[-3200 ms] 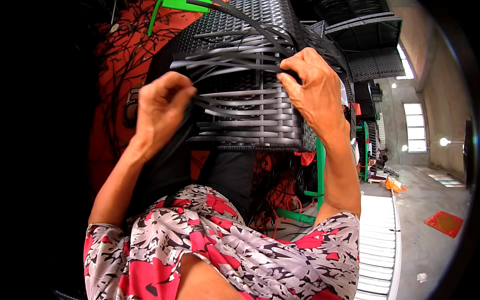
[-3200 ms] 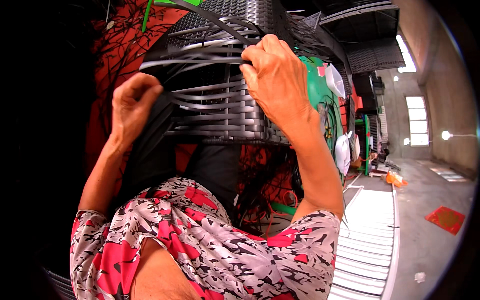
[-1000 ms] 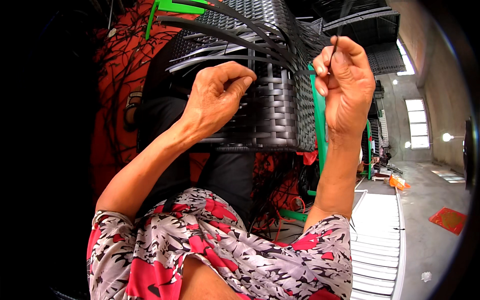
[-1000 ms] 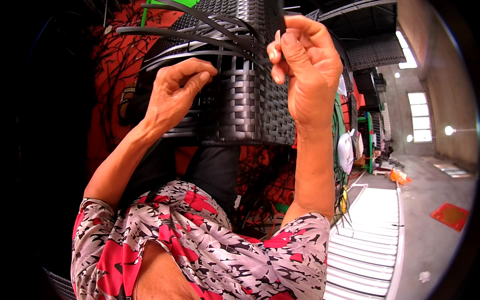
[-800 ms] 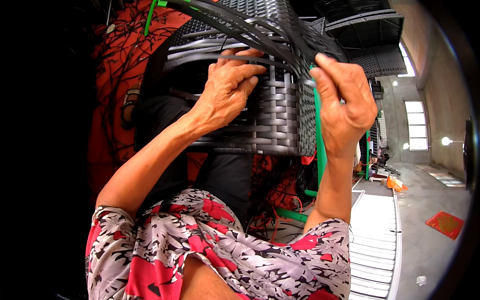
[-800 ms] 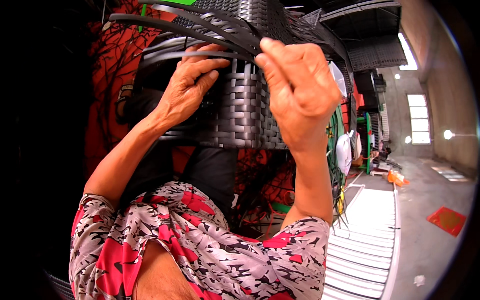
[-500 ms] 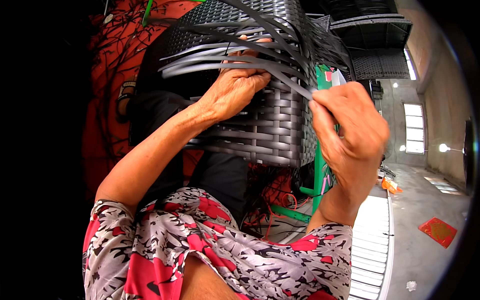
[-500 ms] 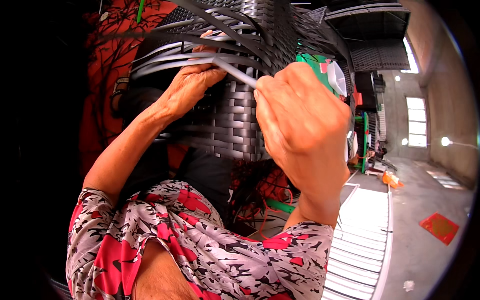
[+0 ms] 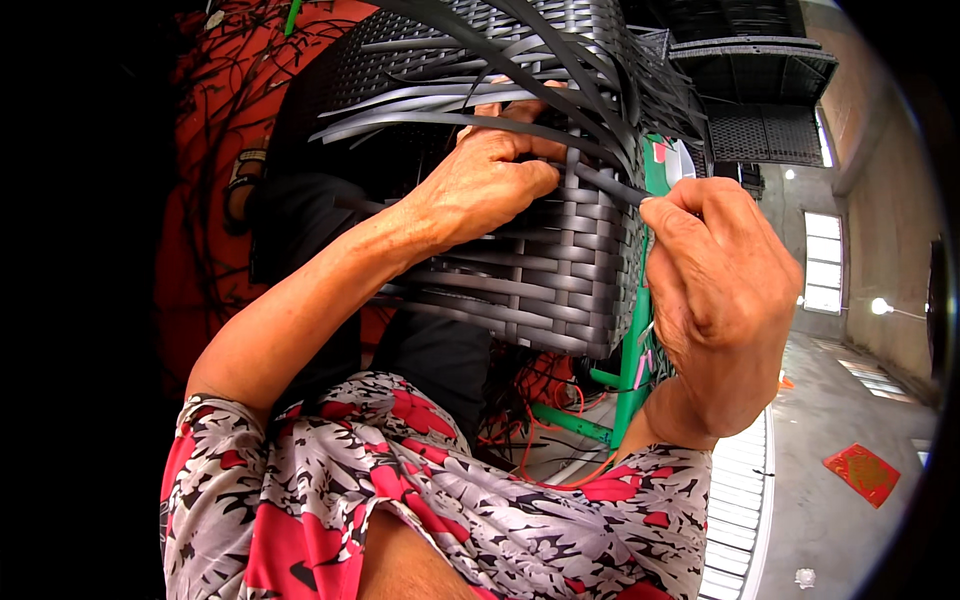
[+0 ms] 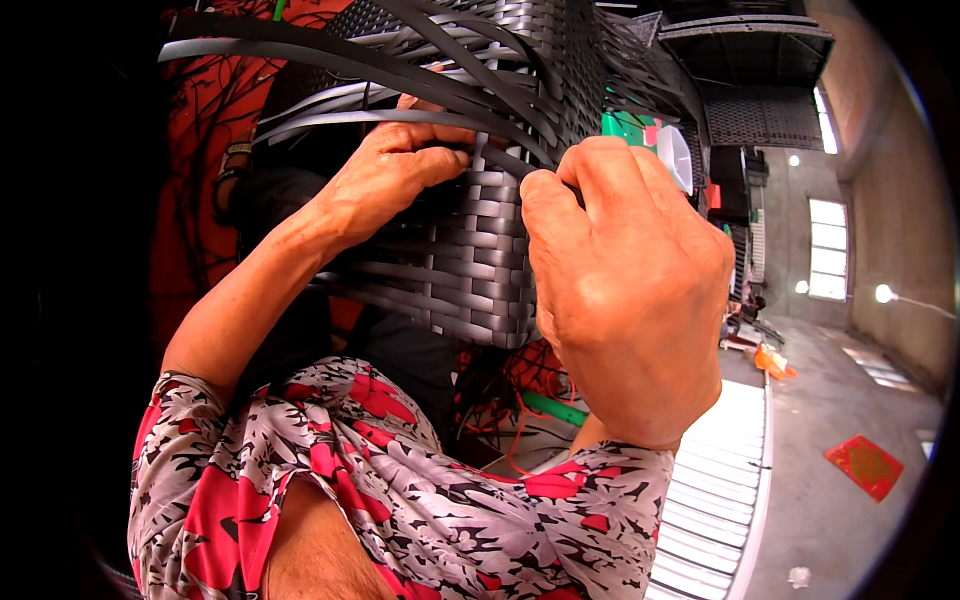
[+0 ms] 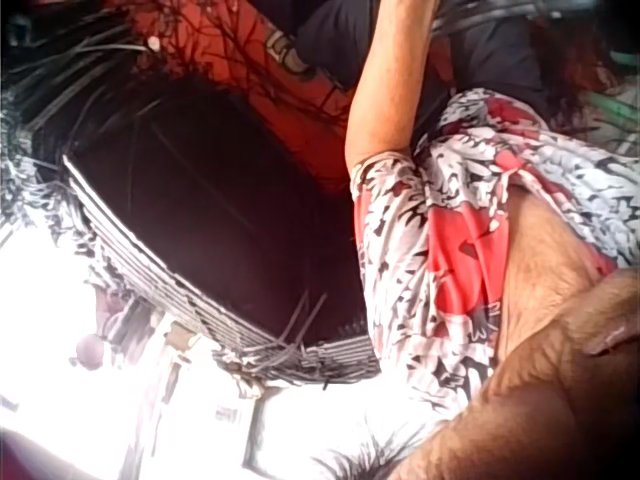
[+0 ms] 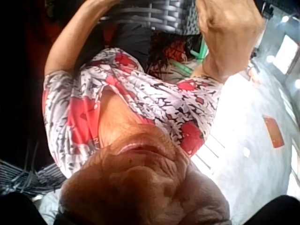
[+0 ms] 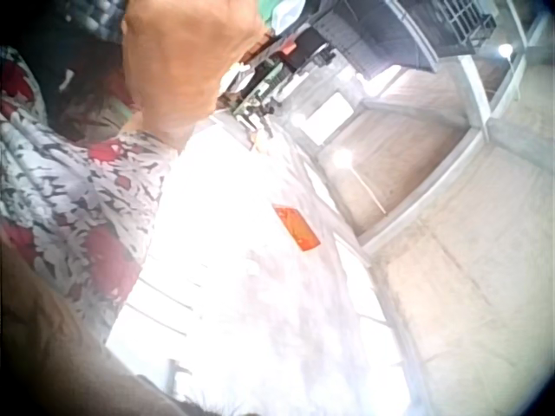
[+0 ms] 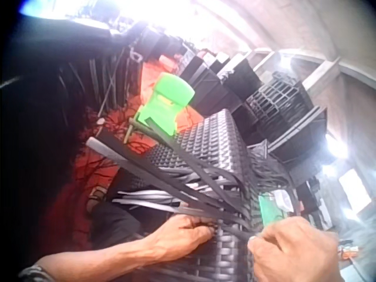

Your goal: The person weaves black synthetic strips through the frame of a piece of furniture by hand, threading and pulling the strips one at a time to create a pattern.

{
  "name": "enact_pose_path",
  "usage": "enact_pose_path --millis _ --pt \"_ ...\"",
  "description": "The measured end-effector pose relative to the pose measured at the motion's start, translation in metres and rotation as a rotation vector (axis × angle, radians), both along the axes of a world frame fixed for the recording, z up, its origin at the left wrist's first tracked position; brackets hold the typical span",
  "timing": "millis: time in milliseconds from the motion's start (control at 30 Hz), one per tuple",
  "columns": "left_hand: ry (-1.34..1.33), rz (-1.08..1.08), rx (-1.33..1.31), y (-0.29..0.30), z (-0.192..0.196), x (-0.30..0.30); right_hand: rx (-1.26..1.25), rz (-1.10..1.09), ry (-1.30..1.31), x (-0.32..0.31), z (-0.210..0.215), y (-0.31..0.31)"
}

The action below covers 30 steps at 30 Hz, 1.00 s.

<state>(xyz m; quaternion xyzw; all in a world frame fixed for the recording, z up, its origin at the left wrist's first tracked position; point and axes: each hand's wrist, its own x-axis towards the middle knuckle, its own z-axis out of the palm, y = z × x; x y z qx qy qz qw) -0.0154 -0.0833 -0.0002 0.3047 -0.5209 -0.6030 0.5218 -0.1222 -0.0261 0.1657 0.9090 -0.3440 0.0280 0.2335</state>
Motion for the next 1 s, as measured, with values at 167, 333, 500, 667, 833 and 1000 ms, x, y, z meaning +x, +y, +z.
enact_pose_path --millis 167,333,500,667,833,1000 --pt "0.081 -0.125 0.036 0.002 0.01 0.007 -0.06 -0.017 0.115 0.01 0.001 -0.001" --pt "0.098 -0.105 0.035 0.004 0.012 0.009 -0.076 0.035 0.064 0.013 -0.001 -0.003" --pt "0.092 -0.152 0.112 -0.001 0.005 0.004 -0.14 -0.032 0.072 0.015 -0.003 -0.003" --pt "0.049 -0.185 0.095 -0.004 0.003 0.004 -0.158 -0.061 0.21 0.021 -0.005 -0.006" --pt "0.117 -0.089 0.048 -0.003 0.0 -0.005 -0.109 -0.055 0.26 0.025 -0.01 -0.008" --pt "0.184 0.041 -0.008 -0.002 -0.002 -0.004 0.035 0.097 0.05 0.015 -0.008 -0.017"
